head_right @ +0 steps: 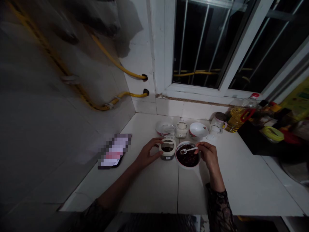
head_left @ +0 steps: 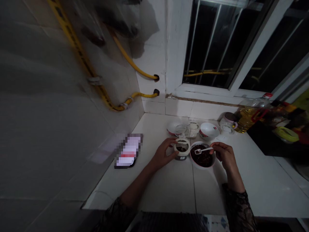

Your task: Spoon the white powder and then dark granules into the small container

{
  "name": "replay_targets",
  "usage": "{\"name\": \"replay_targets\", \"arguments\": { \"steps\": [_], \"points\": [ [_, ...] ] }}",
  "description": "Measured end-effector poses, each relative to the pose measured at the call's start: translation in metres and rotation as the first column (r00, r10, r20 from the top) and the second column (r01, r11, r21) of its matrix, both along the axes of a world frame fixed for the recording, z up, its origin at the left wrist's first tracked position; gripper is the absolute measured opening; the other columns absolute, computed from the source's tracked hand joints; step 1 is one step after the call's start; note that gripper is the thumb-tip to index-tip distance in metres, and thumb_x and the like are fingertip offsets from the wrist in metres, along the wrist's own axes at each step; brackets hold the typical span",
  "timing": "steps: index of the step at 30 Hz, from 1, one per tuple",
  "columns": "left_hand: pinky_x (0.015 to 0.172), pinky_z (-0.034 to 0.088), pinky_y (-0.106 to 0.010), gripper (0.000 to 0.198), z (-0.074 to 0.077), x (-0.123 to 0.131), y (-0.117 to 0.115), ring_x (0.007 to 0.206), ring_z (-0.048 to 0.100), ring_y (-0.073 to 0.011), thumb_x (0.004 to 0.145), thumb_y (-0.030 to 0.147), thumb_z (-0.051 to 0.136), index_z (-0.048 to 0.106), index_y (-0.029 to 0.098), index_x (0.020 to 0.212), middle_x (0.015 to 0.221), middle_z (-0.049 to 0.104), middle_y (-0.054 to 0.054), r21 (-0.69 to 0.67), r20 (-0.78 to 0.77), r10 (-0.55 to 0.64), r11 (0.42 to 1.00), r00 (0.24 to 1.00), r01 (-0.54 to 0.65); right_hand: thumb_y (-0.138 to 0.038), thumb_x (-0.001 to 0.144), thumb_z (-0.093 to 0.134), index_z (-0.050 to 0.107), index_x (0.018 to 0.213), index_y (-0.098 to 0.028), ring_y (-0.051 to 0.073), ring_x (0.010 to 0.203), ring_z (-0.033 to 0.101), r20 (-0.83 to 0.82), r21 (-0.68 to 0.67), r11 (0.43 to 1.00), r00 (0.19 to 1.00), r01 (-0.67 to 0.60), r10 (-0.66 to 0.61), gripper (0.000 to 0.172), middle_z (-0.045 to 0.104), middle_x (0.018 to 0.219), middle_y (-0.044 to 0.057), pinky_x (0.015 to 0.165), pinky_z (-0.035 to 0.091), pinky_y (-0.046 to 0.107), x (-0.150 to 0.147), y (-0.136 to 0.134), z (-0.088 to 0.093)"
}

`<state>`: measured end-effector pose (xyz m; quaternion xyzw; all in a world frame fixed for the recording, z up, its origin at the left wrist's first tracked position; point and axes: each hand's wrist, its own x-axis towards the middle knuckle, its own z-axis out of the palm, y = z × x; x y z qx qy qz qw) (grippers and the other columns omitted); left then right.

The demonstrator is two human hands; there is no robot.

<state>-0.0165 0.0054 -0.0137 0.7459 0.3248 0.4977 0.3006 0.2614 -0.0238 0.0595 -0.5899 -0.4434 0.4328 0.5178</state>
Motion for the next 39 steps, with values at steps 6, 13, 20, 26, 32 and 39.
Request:
{"name": "replay_targets", "arguments": {
  "steps": [6,13,20,26,32,39],
  "points": [
    [0.087,0.055,-0.037,0.031,0.000,0.001,0.000,0.116,0.061,-0.0259,0.086,0.035,0.066,0.059,0.023,0.114,0.128,0.060,-0.013,-0.006,0.012,0.012,1.000,1.000,-0.011,-0.034,0.057,0.067,0.066,0.066,-0.017,0.006,0.032,0.028,-0.021,-0.003,1.000,1.000,0.015,-0.015,0.019,0.063,0.046,0.002,0.034,0.013,0.022,0.000,0.000,0.001],
    [0.087,0.055,-0.037,0.031,-0.002,0.001,0.000,0.117,0.060,-0.0252,0.087,0.034,0.065,0.058,0.023,0.115,0.128,0.060,-0.013,0.009,0.007,0.013,1.000,1.000,-0.013,-0.033,0.056,0.069,0.067,0.066,-0.016,0.005,0.032,0.029,-0.050,0.019,0.999,0.998,0.037,-0.036,0.020,0.063,0.046,0.002,0.033,0.016,0.021,-0.001,0.000,0.002],
    [0.086,0.055,-0.036,0.030,0.000,0.001,0.000,0.117,0.060,-0.0251,0.088,0.033,0.065,0.058,0.023,0.116,0.127,0.060,-0.013,0.029,0.005,-0.001,1.000,1.000,0.001,-0.041,0.069,0.070,0.066,0.076,-0.018,0.007,0.036,0.034,-0.004,0.176,0.982,0.998,0.063,-0.063,0.025,0.066,0.055,0.001,0.035,0.024,0.023,-0.015,-0.005,-0.004],
    [0.088,0.055,-0.036,0.031,-0.003,0.001,0.001,0.117,0.060,-0.0253,0.087,0.033,0.066,0.058,0.022,0.114,0.127,0.060,-0.013,0.022,0.013,0.013,1.000,1.000,-0.014,-0.039,0.093,0.055,0.067,0.089,-0.021,0.015,0.055,0.062,0.379,0.505,0.848,0.924,-0.163,-0.048,0.022,0.073,0.073,0.003,0.051,0.048,0.026,-0.040,-0.014,-0.017],
    [0.088,0.055,-0.036,0.032,-0.003,0.001,0.001,0.118,0.059,-0.0249,0.087,0.033,0.066,0.058,0.023,0.116,0.128,0.059,-0.013,0.016,0.011,0.004,1.000,1.000,-0.004,-0.019,0.095,0.048,0.069,0.094,-0.023,0.019,0.077,0.073,0.699,0.584,0.635,0.711,-0.505,-0.078,0.021,0.077,0.087,0.005,0.070,0.056,0.029,-0.042,-0.016,-0.020],
    [0.087,0.055,-0.035,0.030,-0.003,0.001,0.002,0.118,0.060,-0.0248,0.088,0.032,0.065,0.058,0.023,0.116,0.128,0.059,-0.013,0.032,0.019,0.002,0.999,1.000,-0.003,-0.034,0.092,0.051,0.067,0.089,-0.020,0.018,0.062,0.066,0.582,0.437,0.890,0.795,-0.132,-0.168,0.022,0.071,0.067,0.001,0.062,0.051,0.027,-0.010,-0.011,-0.015]
  ]
}}
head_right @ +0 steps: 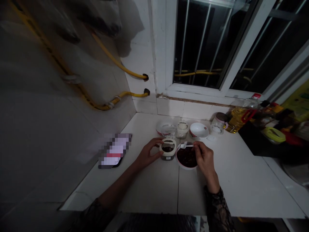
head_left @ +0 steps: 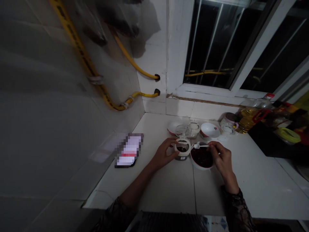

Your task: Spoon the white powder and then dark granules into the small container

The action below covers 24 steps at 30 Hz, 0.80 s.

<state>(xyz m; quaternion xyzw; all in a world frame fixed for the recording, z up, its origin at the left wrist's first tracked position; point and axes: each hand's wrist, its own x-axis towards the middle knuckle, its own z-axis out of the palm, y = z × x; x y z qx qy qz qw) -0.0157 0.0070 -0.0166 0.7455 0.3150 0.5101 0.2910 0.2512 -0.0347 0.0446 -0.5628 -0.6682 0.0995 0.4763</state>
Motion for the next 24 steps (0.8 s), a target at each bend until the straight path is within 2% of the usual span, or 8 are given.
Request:
{"name": "replay_targets", "arguments": {
  "steps": [3,6,10,15,24],
  "points": [
    [0.087,0.055,-0.035,0.031,-0.0008,-0.0004,0.0003,0.118,0.060,-0.0247,0.087,0.032,0.066,0.058,0.023,0.116,0.128,0.059,-0.013,0.006,-0.007,-0.004,1.000,1.000,0.004,-0.038,0.089,0.050,0.068,0.087,-0.021,0.019,0.060,0.064,0.033,-0.145,0.989,0.999,0.008,-0.003,0.025,0.070,0.066,0.002,0.061,0.047,0.029,0.0043,0.0036,0.0017],
    [0.087,0.055,-0.036,0.031,-0.0014,0.0001,0.0004,0.117,0.060,-0.0251,0.087,0.032,0.066,0.059,0.023,0.116,0.128,0.059,-0.013,0.005,-0.008,0.002,1.000,1.000,-0.002,-0.038,0.087,0.050,0.068,0.083,-0.021,0.020,0.061,0.063,0.062,-0.253,0.966,0.996,-0.053,0.071,0.025,0.070,0.065,0.002,0.061,0.044,0.029,0.0011,0.0052,0.0021],
    [0.087,0.055,-0.036,0.031,-0.0003,0.0008,-0.0001,0.117,0.060,-0.0248,0.087,0.031,0.066,0.058,0.023,0.115,0.127,0.059,-0.013,0.005,-0.002,0.004,1.000,1.000,-0.004,-0.040,0.086,0.051,0.068,0.078,-0.020,0.018,0.059,0.059,-0.064,-0.355,0.921,0.987,-0.158,0.145,0.027,0.069,0.064,0.002,0.060,0.041,0.028,-0.0021,0.0065,-0.0019],
    [0.087,0.055,-0.036,0.031,0.0021,-0.0004,-0.0011,0.118,0.060,-0.0248,0.087,0.031,0.066,0.058,0.022,0.116,0.128,0.059,-0.014,-0.005,-0.017,-0.004,1.000,1.000,0.004,-0.040,0.079,0.056,0.067,0.076,-0.018,0.015,0.053,0.051,-0.225,-0.444,0.875,0.969,-0.195,0.102,0.025,0.067,0.060,0.001,0.055,0.035,0.027,0.0003,0.0093,-0.0058],
    [0.087,0.055,-0.036,0.031,0.0013,-0.0010,-0.0005,0.118,0.060,-0.0253,0.087,0.031,0.065,0.058,0.023,0.116,0.128,0.060,-0.013,-0.007,-0.018,-0.007,1.000,1.000,0.007,-0.044,0.066,0.063,0.067,0.073,-0.017,0.012,0.045,0.040,-0.417,-0.469,0.866,0.908,-0.172,-0.046,0.027,0.064,0.052,0.001,0.048,0.026,0.025,-0.0010,0.0088,0.0021]
  ]
}}
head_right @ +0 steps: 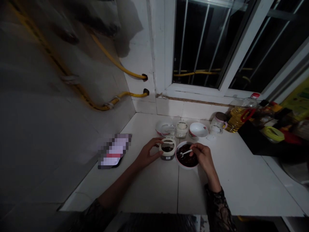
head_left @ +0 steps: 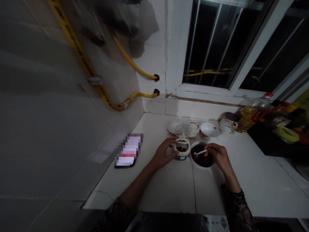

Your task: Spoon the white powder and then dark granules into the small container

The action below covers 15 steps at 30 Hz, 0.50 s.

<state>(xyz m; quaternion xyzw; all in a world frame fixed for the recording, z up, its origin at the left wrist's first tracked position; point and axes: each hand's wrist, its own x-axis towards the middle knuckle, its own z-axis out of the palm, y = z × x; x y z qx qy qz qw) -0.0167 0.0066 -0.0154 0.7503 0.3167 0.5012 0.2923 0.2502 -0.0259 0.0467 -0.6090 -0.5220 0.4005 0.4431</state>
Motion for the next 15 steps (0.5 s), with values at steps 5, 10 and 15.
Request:
{"name": "replay_targets", "arguments": {
  "steps": [5,10,15],
  "points": [
    [0.088,0.054,-0.037,0.031,0.0003,-0.0002,-0.0006,0.117,0.060,-0.0257,0.087,0.033,0.065,0.058,0.022,0.115,0.129,0.060,-0.013,-0.015,0.007,0.009,1.000,1.000,-0.009,-0.044,0.060,0.064,0.066,0.069,-0.018,0.010,0.041,0.034,-0.050,-0.022,0.998,0.997,0.050,-0.051,0.028,0.062,0.047,0.001,0.044,0.019,0.026,-0.0003,0.0001,0.0067],
    [0.087,0.054,-0.037,0.031,0.0008,0.0004,-0.0006,0.116,0.060,-0.0253,0.087,0.033,0.065,0.058,0.023,0.115,0.127,0.059,-0.013,-0.017,-0.001,0.009,1.000,1.000,-0.009,-0.043,0.058,0.063,0.066,0.068,-0.018,0.010,0.040,0.031,-0.061,-0.008,0.995,0.994,0.095,-0.095,0.027,0.062,0.047,0.001,0.043,0.017,0.026,0.0018,0.0014,0.0081],
    [0.087,0.054,-0.037,0.031,0.0003,0.0008,-0.0006,0.116,0.060,-0.0250,0.087,0.031,0.065,0.058,0.023,0.115,0.127,0.059,-0.013,-0.016,0.003,0.011,1.000,1.000,-0.011,-0.041,0.062,0.059,0.067,0.066,-0.018,0.014,0.044,0.042,0.045,0.059,0.992,0.992,0.115,-0.118,0.024,0.062,0.047,0.002,0.045,0.026,0.026,0.0057,0.0025,0.0028]
  ]
}}
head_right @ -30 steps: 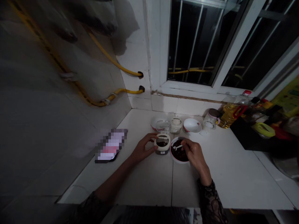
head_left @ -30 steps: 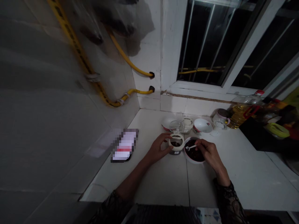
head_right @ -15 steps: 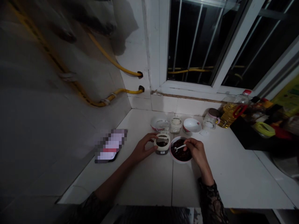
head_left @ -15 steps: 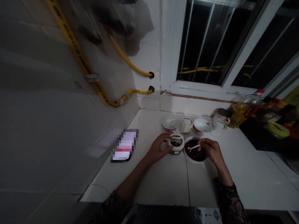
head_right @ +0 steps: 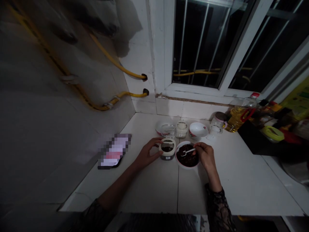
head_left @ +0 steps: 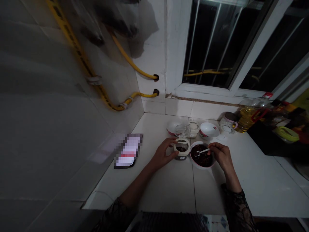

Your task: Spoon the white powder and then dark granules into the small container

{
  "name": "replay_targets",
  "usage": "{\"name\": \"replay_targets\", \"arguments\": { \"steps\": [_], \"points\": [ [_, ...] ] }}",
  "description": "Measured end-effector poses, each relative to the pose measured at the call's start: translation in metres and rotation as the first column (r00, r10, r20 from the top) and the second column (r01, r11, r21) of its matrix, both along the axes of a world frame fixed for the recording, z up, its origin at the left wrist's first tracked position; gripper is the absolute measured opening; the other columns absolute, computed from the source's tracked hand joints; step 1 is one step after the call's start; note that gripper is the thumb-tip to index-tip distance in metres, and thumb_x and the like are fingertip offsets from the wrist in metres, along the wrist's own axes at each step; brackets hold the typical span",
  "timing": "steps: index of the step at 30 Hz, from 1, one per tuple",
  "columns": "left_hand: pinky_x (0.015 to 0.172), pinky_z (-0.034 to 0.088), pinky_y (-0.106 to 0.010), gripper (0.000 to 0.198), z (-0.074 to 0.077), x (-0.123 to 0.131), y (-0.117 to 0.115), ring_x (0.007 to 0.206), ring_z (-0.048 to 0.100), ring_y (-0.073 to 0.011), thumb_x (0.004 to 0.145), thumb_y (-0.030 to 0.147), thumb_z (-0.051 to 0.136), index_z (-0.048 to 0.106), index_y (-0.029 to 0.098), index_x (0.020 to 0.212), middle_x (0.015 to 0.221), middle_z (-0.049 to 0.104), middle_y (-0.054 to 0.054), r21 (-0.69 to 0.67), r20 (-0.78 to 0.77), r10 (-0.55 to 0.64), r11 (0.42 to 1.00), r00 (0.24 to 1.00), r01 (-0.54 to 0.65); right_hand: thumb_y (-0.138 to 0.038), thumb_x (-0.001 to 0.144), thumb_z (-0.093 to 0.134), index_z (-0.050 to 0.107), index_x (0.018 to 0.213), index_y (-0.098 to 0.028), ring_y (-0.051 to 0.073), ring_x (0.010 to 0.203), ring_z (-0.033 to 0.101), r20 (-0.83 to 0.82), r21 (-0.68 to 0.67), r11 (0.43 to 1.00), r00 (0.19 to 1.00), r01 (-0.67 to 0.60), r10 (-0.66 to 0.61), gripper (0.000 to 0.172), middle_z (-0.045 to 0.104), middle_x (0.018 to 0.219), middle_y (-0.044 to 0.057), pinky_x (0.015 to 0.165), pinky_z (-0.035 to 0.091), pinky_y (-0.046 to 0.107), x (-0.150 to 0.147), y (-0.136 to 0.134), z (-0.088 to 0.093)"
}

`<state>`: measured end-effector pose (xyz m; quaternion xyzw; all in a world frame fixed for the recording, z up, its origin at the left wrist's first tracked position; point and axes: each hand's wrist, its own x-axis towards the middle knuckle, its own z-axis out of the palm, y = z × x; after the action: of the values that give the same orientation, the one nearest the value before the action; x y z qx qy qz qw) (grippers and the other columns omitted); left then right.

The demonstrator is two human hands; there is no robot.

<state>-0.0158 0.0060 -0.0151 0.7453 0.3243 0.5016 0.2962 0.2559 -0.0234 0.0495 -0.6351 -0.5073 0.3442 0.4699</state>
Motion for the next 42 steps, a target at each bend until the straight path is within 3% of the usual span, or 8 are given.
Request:
{"name": "replay_targets", "arguments": {
  "steps": [6,12,18,28,34,39,42],
  "points": [
    [0.087,0.055,-0.036,0.031,0.000,0.000,0.000,0.118,0.059,-0.0248,0.087,0.033,0.065,0.058,0.023,0.116,0.128,0.060,-0.013,0.001,0.007,-0.003,1.000,1.000,0.003,-0.043,0.068,0.058,0.069,0.070,-0.018,0.015,0.044,0.046,0.062,0.014,1.000,0.998,-0.025,0.024,0.028,0.063,0.048,0.002,0.044,0.030,0.027,0.005,0.001,-0.007],
    [0.087,0.055,-0.036,0.031,0.000,-0.001,0.000,0.117,0.060,-0.0249,0.087,0.033,0.066,0.058,0.022,0.115,0.127,0.060,-0.013,-0.008,0.008,-0.009,1.000,1.000,0.009,-0.042,0.062,0.060,0.068,0.067,-0.018,0.012,0.039,0.038,-0.031,-0.039,0.999,1.000,-0.005,0.004,0.026,0.061,0.045,0.001,0.043,0.025,0.026,0.003,0.002,-0.004],
    [0.087,0.055,-0.037,0.030,0.000,0.000,0.000,0.117,0.060,-0.0256,0.087,0.032,0.065,0.058,0.022,0.115,0.127,0.060,-0.013,-0.005,0.004,0.000,1.000,1.000,0.000,-0.040,0.059,0.056,0.066,0.064,-0.020,0.014,0.043,0.042,0.045,-0.013,1.000,0.999,0.025,-0.024,0.023,0.062,0.046,0.002,0.044,0.026,0.027,0.000,0.001,0.001],
    [0.086,0.055,-0.038,0.031,0.001,0.000,0.000,0.116,0.060,-0.0261,0.087,0.035,0.065,0.059,0.022,0.115,0.128,0.060,-0.014,-0.007,0.012,-0.003,1.000,1.000,0.003,-0.039,0.056,0.061,0.064,0.066,-0.019,0.008,0.034,0.026,-0.175,-0.083,0.996,0.984,-0.036,0.020,0.023,0.060,0.045,0.001,0.038,0.013,0.025,0.002,0.003,0.005],
    [0.086,0.055,-0.037,0.031,0.002,0.000,-0.001,0.116,0.061,-0.0263,0.087,0.033,0.066,0.059,0.022,0.114,0.128,0.060,-0.014,-0.005,0.008,-0.008,1.000,1.000,0.008,-0.040,0.060,0.067,0.065,0.070,-0.018,0.008,0.035,0.031,-0.240,0.013,1.000,0.971,0.010,-0.006,0.024,0.063,0.050,0.001,0.037,0.019,0.024,0.000,0.000,0.007],
    [0.087,0.055,-0.038,0.032,-0.001,0.001,0.000,0.119,0.059,-0.0265,0.087,0.036,0.066,0.060,0.022,0.115,0.128,0.060,-0.013,-0.004,0.011,0.003,1.000,1.000,-0.003,-0.049,0.080,0.061,0.066,0.083,-0.019,0.011,0.041,0.044,-0.053,0.236,0.972,0.999,0.008,0.004,0.031,0.070,0.065,0.004,0.039,0.034,0.025,-0.018,-0.010,0.003],
    [0.087,0.055,-0.037,0.032,-0.002,0.001,0.001,0.119,0.059,-0.0255,0.087,0.036,0.066,0.059,0.023,0.116,0.127,0.060,-0.013,-0.003,0.007,0.007,1.000,1.000,-0.007,-0.046,0.089,0.053,0.069,0.086,-0.022,0.019,0.064,0.065,0.241,0.361,0.912,0.964,-0.195,0.111,0.028,0.075,0.078,0.007,0.059,0.052,0.030,-0.032,-0.015,-0.003]
  ]
}}
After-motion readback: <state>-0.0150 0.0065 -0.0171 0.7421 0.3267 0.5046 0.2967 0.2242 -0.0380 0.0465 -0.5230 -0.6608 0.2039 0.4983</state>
